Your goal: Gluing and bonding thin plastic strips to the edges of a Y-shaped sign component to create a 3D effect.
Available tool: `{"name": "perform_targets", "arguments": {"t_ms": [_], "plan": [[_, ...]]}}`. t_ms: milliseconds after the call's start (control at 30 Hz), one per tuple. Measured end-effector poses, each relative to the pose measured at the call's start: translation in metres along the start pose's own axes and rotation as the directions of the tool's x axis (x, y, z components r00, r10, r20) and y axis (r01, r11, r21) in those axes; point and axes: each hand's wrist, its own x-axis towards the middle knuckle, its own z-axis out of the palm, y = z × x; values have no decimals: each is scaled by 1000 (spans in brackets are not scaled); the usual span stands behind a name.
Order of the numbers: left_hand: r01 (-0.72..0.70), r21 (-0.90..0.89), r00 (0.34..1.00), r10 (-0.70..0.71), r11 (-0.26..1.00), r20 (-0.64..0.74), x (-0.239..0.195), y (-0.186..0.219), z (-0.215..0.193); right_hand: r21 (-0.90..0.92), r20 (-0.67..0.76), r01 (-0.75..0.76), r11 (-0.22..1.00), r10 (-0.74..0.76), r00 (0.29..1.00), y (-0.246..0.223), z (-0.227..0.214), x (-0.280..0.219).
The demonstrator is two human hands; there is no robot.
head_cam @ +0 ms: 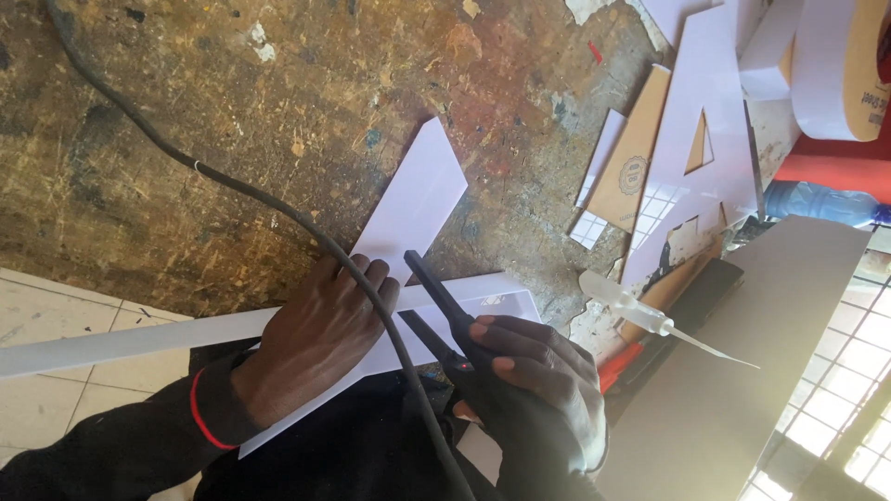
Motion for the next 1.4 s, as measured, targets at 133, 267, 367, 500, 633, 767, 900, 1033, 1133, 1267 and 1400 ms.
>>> {"name": "perform_targets", "arguments": {"t_ms": [133,267,367,500,633,767,900,1033,1133,1267,1400], "plan": [[3,32,1000,-2,999,-31,0,-1,-1,-44,-109,-22,999,17,994,-12,8,7],[1,21,999,0,1000,-46,-2,0,6,11,-16,-16,1000,16,1000,-4,3,3],[-15,33,1000,16,999,-16,-1,1,8,-17,52,52,999,-51,997,2,2,4],[-29,39,1000,29,999,-5,2,0,4,-111,88,91,990,-81,993,3,3,4],[-28,90,999,29,996,-17,2,0,3,-151,116,103,983,-85,990,10,2,0],[-40,60,999,39,997,6,2,-1,4,-122,90,65,990,-55,994,5,5,3],[-22,11,1000,22,1000,-16,3,-2,2,-99,67,84,992,-78,995,6,7,6],[1,-31,999,-2,1000,-41,-4,1,11,-84,40,56,995,-53,998,3,8,8],[40,-56,994,-46,998,-95,-6,5,15,-118,46,49,992,-44,998,7,3,3],[62,-36,996,-64,997,-61,3,7,-3,-116,33,17,993,-13,999,10,-3,-4],[-35,-199,996,19,979,-82,7,23,21,-39,11,-45,998,45,999,4,-1,-5]]}}
